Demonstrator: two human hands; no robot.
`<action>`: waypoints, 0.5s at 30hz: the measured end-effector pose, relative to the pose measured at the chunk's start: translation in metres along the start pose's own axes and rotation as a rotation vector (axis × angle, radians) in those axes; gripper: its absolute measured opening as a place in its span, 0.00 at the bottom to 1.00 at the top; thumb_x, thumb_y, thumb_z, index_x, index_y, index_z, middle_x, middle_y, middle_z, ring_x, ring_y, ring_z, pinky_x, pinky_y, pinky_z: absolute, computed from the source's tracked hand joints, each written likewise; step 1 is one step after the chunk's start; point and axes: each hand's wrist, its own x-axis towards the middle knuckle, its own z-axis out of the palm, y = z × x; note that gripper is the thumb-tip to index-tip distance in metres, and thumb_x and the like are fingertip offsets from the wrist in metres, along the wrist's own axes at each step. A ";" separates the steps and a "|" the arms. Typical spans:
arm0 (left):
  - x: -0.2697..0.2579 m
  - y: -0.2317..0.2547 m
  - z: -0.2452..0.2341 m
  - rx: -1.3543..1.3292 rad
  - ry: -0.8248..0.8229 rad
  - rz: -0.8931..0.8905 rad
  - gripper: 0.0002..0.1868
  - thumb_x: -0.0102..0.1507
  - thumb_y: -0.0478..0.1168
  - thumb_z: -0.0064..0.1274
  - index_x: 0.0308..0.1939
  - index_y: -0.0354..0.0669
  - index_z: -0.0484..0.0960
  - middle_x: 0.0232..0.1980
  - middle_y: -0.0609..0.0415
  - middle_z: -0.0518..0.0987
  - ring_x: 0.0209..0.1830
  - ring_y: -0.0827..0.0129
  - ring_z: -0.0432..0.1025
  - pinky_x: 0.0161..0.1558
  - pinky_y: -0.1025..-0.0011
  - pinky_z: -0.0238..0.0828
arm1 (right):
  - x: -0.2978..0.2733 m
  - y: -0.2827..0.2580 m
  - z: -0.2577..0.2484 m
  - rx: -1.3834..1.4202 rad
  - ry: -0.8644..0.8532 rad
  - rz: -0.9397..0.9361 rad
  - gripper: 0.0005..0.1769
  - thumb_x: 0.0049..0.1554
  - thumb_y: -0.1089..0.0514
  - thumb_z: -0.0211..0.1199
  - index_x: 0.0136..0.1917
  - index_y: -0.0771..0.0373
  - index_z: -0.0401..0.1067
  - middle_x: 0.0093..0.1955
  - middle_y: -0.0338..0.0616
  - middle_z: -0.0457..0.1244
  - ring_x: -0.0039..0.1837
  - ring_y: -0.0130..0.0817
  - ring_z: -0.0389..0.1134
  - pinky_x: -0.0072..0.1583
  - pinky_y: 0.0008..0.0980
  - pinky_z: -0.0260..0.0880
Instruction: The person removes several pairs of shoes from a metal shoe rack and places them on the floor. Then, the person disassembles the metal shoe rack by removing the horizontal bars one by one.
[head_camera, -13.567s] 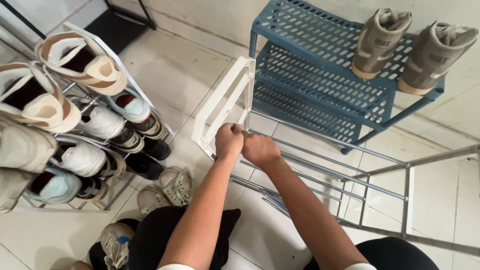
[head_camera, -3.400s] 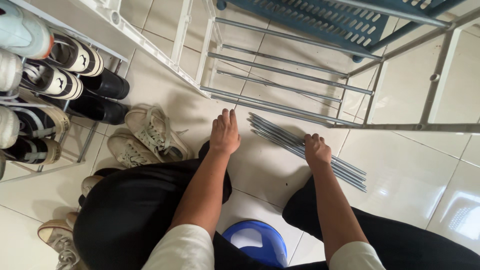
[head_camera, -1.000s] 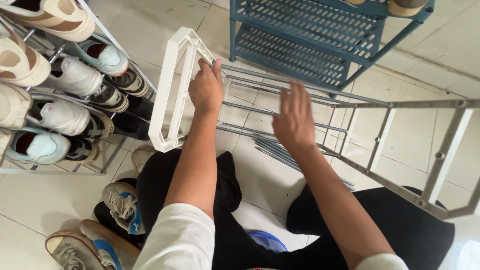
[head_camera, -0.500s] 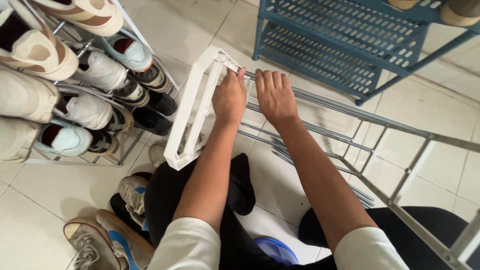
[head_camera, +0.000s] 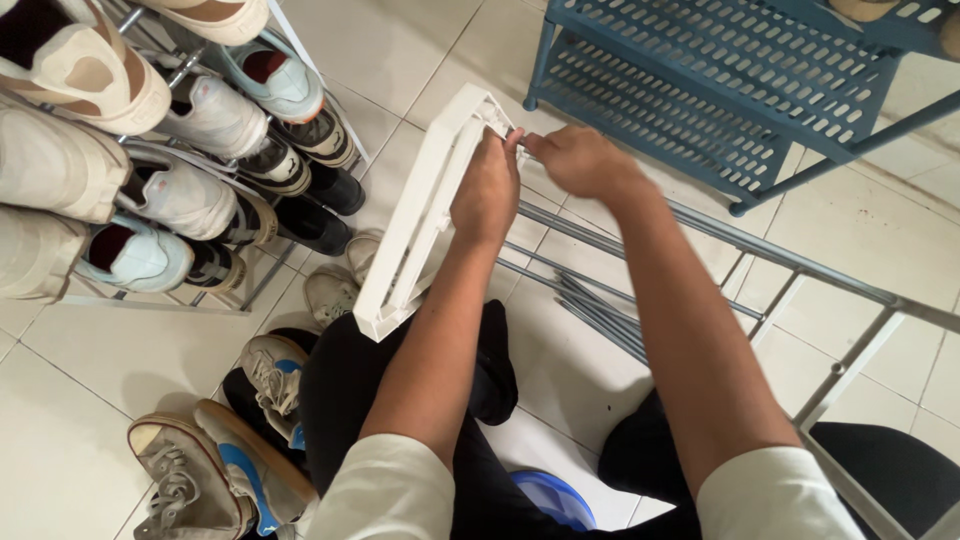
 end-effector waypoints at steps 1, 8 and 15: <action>0.000 0.001 0.000 0.002 0.007 0.009 0.20 0.73 0.54 0.39 0.50 0.42 0.75 0.42 0.40 0.83 0.41 0.42 0.77 0.41 0.48 0.72 | 0.003 0.003 -0.004 0.078 -0.062 0.030 0.31 0.67 0.37 0.46 0.49 0.65 0.77 0.52 0.60 0.69 0.57 0.58 0.69 0.60 0.52 0.68; 0.006 0.001 0.003 0.023 0.074 0.087 0.20 0.73 0.53 0.40 0.51 0.41 0.76 0.43 0.38 0.83 0.43 0.41 0.76 0.43 0.48 0.71 | -0.009 0.000 0.039 -0.278 0.491 -0.241 0.15 0.69 0.51 0.55 0.51 0.65 0.72 0.50 0.50 0.69 0.55 0.47 0.72 0.51 0.43 0.73; 0.007 0.005 -0.001 0.006 -0.045 -0.031 0.22 0.73 0.55 0.36 0.50 0.41 0.74 0.42 0.41 0.83 0.43 0.43 0.77 0.41 0.49 0.71 | -0.010 -0.002 0.054 -0.474 0.716 -0.341 0.09 0.63 0.54 0.62 0.53 0.60 0.71 0.43 0.40 0.66 0.47 0.36 0.71 0.44 0.34 0.73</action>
